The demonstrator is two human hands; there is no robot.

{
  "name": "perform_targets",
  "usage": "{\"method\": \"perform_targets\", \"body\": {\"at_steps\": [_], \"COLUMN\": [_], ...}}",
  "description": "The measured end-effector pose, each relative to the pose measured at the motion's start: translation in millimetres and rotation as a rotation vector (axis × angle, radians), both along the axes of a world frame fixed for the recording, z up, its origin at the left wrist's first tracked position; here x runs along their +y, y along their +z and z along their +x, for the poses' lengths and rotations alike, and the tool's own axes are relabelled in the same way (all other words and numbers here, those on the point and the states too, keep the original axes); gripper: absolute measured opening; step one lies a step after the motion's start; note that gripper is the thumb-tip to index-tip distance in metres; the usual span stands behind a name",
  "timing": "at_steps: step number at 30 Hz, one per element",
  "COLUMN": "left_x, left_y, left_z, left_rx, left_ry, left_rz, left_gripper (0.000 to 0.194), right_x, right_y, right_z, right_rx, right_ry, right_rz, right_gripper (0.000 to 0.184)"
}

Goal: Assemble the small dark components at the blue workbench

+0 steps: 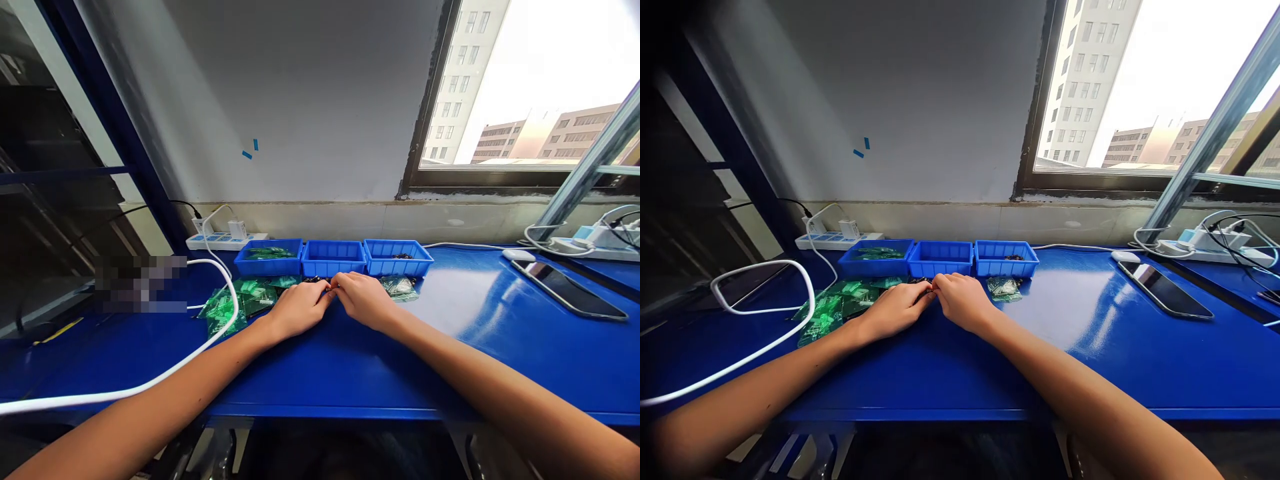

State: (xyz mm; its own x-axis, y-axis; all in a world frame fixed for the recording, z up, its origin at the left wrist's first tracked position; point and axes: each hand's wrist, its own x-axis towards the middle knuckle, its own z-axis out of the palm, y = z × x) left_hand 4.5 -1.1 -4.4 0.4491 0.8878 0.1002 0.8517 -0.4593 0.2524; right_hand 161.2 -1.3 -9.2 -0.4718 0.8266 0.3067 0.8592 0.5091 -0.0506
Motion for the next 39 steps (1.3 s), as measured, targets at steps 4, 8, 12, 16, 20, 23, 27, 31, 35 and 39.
{"method": "perform_targets", "body": {"at_steps": [4, 8, 12, 16, 20, 23, 27, 31, 35, 39], "left_x": [0.4, 0.7, 1.0, 0.1, -0.1, 0.8, 1.3, 0.5, -0.4, -0.2], "left_y": [-0.7, -0.8, -0.8, 0.0, 0.4, 1.0, 2.1, 2.3, 2.2, 1.0], "left_z": [-0.4, -0.5, -0.4, -0.2, -0.5, -0.2, 0.0, -0.5, -0.3, -0.4], "left_rx": [-0.009, -0.014, -0.019, -0.011, -0.018, -0.002, 0.013, 0.013, -0.012, -0.020], "left_ry": [0.000, 0.002, -0.007, 0.008, 0.012, 0.018, 0.019, 0.009, 0.012, 0.013], "left_rz": [-0.001, 0.003, 0.017, 0.034, 0.027, 0.014, 0.004, 0.003, 0.001, 0.009], "left_gripper": [0.032, 0.030, 0.030, 0.031, 0.035, 0.036, 0.037, 0.038, 0.038, 0.035], "right_x": [0.9, 0.4, -2.0, -5.2, -7.0, -7.1, -6.4, -5.6, -5.1, -5.8], "right_y": [-2.1, -2.1, 1.1, 4.6, 6.0, 5.8, 4.8, 4.2, 3.8, 3.9], "right_z": [0.4, 0.3, 0.0, -0.5, -0.9, -1.0, -0.9, -0.7, -0.5, -1.0], "right_rx": [0.006, 0.013, 0.014, 0.025, 0.050, 0.049, 0.036, 0.032, 0.016, -0.004], "right_ry": [0.001, 0.001, -0.013, -0.026, -0.031, -0.019, -0.013, 0.001, -0.017, -0.048], "right_rz": [0.005, -0.003, -0.019, -0.026, -0.006, 0.008, 0.000, 0.000, 0.007, -0.006], "right_gripper": [0.022, 0.022, 0.023, 0.023, 0.023, 0.022, 0.022, 0.022, 0.024, 0.026]}}
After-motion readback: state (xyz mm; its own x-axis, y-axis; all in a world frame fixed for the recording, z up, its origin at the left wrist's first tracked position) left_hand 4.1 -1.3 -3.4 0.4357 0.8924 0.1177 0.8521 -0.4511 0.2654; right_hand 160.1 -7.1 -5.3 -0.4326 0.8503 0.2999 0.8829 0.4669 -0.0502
